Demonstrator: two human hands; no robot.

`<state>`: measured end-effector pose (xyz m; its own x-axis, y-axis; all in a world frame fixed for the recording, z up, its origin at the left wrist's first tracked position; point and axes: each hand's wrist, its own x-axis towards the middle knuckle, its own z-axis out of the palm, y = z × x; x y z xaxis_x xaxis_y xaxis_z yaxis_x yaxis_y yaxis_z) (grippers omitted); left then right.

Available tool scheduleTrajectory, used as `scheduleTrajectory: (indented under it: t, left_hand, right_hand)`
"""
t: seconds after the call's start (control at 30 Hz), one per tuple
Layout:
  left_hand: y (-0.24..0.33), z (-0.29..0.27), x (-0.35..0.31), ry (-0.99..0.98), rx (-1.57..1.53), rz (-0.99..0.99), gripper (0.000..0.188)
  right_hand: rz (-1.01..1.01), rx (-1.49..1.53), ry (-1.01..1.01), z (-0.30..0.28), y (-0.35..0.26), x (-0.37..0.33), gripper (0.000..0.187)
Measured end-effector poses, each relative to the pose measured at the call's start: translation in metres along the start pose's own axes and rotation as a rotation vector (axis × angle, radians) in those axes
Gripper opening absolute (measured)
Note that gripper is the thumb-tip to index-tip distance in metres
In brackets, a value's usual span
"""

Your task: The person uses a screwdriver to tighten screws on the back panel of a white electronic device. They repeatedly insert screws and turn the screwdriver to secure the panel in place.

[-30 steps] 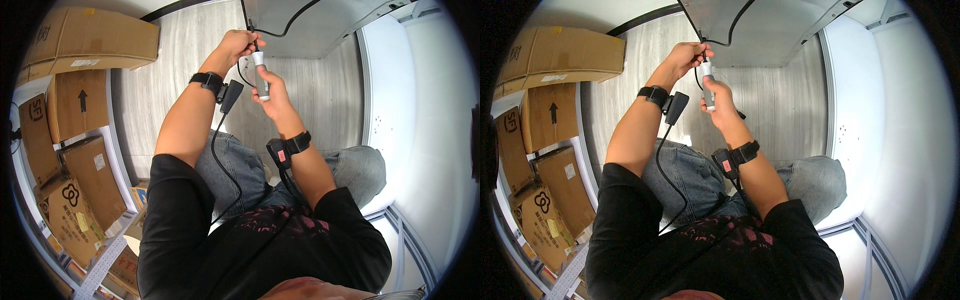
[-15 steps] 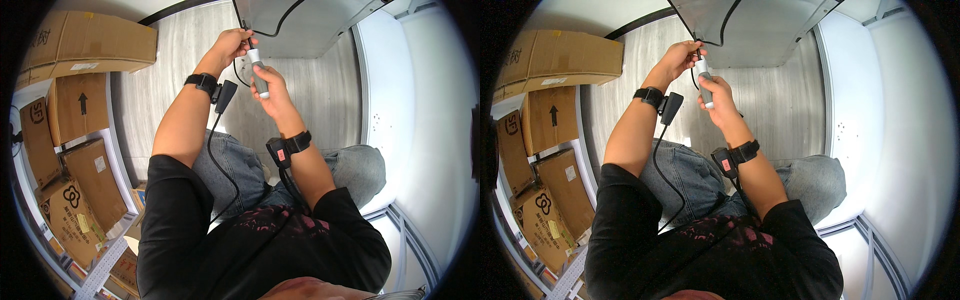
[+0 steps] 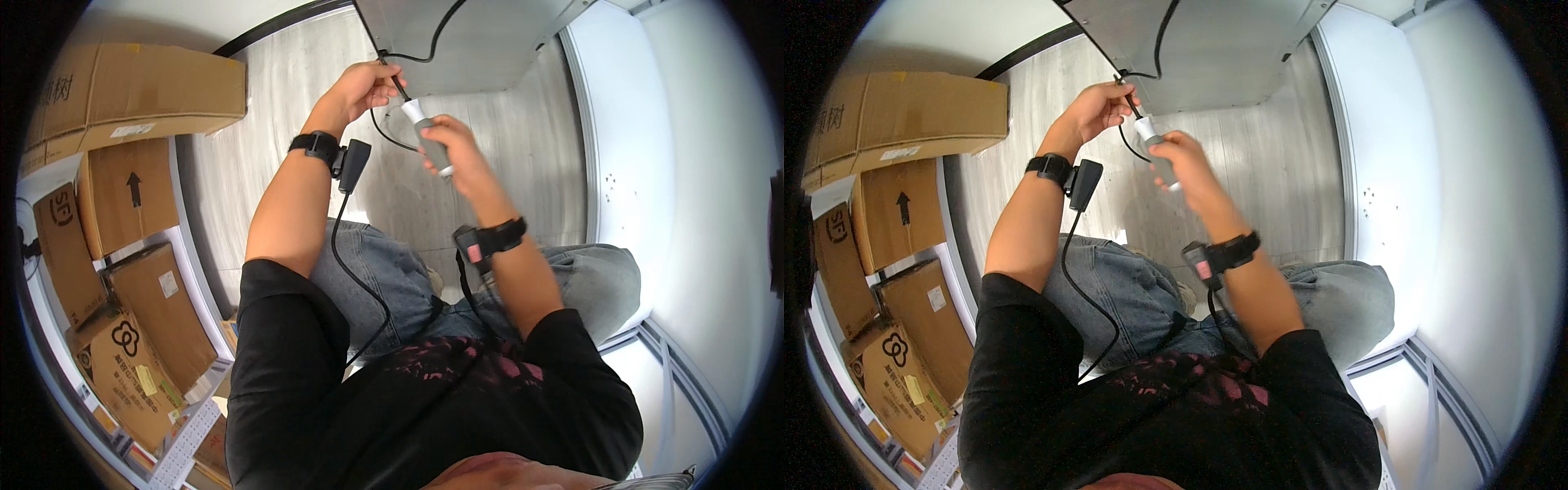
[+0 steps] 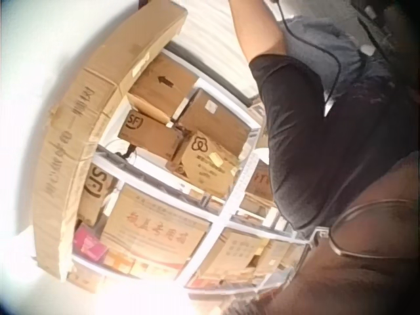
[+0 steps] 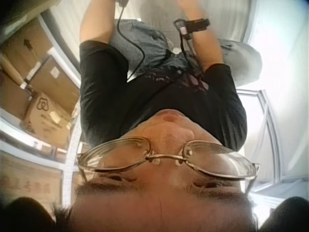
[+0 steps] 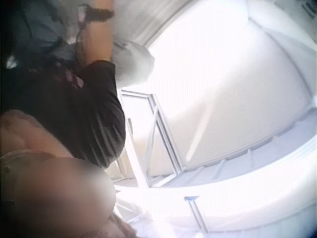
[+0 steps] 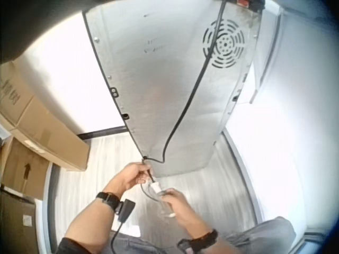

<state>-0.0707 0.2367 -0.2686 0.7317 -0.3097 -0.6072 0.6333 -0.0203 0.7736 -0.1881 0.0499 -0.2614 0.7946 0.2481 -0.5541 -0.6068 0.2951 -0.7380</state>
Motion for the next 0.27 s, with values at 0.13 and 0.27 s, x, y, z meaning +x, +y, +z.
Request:
scheduleTrajectory:
  t: [0.13,0.27]
  left_hand:
    - [-0.010,0.023,0.000,-0.143,-0.020,-0.086,0.021]
    - [-0.011,0.075,0.003,-0.233,-0.098,-0.141,0.024]
  right_hand:
    - [0.035,-0.463,-0.048,-0.062,-0.055,-0.010,0.018]
    - [0.091,-0.786,-0.067,-0.119,-0.108,-0.029,0.019]
